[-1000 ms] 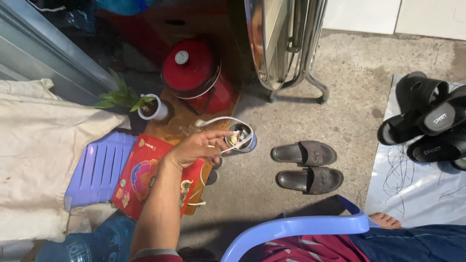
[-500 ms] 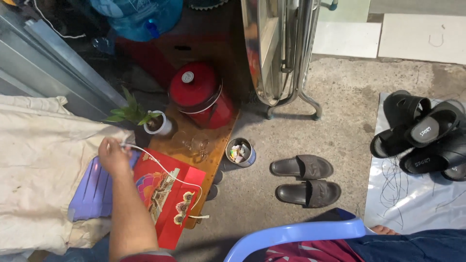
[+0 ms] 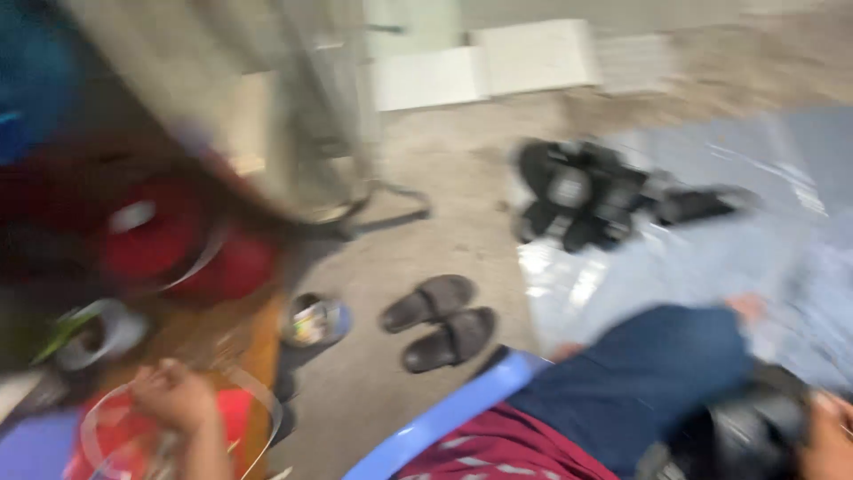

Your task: The person is hand-sewing the strap of a black sandal using a needle and thread to secure it to the base.

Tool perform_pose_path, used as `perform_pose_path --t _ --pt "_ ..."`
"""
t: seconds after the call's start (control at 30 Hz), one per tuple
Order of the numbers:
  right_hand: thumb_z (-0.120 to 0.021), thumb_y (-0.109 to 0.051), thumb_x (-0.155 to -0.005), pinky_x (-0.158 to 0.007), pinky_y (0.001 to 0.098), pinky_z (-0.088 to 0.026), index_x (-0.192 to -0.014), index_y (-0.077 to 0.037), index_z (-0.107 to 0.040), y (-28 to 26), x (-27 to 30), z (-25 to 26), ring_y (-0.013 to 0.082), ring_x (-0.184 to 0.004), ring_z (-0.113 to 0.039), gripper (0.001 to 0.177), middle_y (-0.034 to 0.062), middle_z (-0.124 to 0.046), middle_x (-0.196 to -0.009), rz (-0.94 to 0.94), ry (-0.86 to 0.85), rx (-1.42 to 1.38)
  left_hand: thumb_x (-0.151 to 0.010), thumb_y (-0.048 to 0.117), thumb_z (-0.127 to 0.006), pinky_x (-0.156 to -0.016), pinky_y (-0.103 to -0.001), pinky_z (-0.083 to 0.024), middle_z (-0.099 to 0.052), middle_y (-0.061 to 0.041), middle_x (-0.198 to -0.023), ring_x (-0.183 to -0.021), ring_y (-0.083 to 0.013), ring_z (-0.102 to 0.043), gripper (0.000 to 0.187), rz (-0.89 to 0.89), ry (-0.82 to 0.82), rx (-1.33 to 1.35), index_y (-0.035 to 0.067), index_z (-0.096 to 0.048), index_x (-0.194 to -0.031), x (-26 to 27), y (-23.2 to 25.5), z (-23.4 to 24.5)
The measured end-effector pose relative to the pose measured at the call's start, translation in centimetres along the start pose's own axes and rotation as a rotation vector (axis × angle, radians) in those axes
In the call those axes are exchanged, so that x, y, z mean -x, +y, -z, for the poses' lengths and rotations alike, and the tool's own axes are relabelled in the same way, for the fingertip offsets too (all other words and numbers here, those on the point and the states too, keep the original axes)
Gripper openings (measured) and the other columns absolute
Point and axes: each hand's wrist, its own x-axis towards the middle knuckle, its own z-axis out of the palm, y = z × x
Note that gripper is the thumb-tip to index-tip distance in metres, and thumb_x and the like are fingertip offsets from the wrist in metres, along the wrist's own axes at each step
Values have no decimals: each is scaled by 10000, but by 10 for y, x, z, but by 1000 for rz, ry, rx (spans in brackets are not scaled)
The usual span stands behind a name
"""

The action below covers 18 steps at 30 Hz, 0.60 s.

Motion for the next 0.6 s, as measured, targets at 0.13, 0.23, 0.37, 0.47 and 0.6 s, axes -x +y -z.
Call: perform_pose_path --t 0.13,0.23,0.37,0.47,0.6 --pt "-629 -181 -969 -735 319 -438 -1106 -2 -644 -100 47 32 220 -833 -562 226 132 -624 -968 -208 134 1 -1102 43 -507 -742 -319 -415 -499 -168 -979 -836 -232 -488 166 -310 -420 640 -87 -511 -1204 19 130 6" --pt "-586 -163 -891 -645 248 -415 -1056 -52 -645 -138 57 52 140 -716 -514 208 69 -603 -858 -390 97 -248 -1087 23 -497 -729 -262 -450 -577 -150 -970 -808 -184 -555 134 -385 -836 828 -54 -558 -1178 62 248 49" --pt "-556 -118 -857 -492 195 -329 -1048 -34 -637 -158 82 71 88 -557 -424 223 27 -651 -912 -609 55 -547 -769 107 -606 -516 -246 -423 -644 -34 -733 -521 -137 -513 189 -679 -1397 618 109 -710 -926 151 366 117" --pt "-599 -87 -798 -599 228 -420 -1039 -48 -680 -150 107 84 121 -617 -507 257 18 -672 -873 -648 -35 -415 -698 209 -663 -768 -253 -494 -702 3 -968 -901 -147 -660 249 -1193 -1570 784 142 -695 -935 224 409 151" --pt "-593 -73 -802 -637 241 -435 -1080 -23 -676 -165 126 102 139 -684 -549 294 94 -720 -863 -871 -92 -479 -768 297 -618 -887 -366 -389 -615 -11 -1134 -1170 -268 -492 339 -1593 -1625 817 132 -629 -1064 297 431 174"
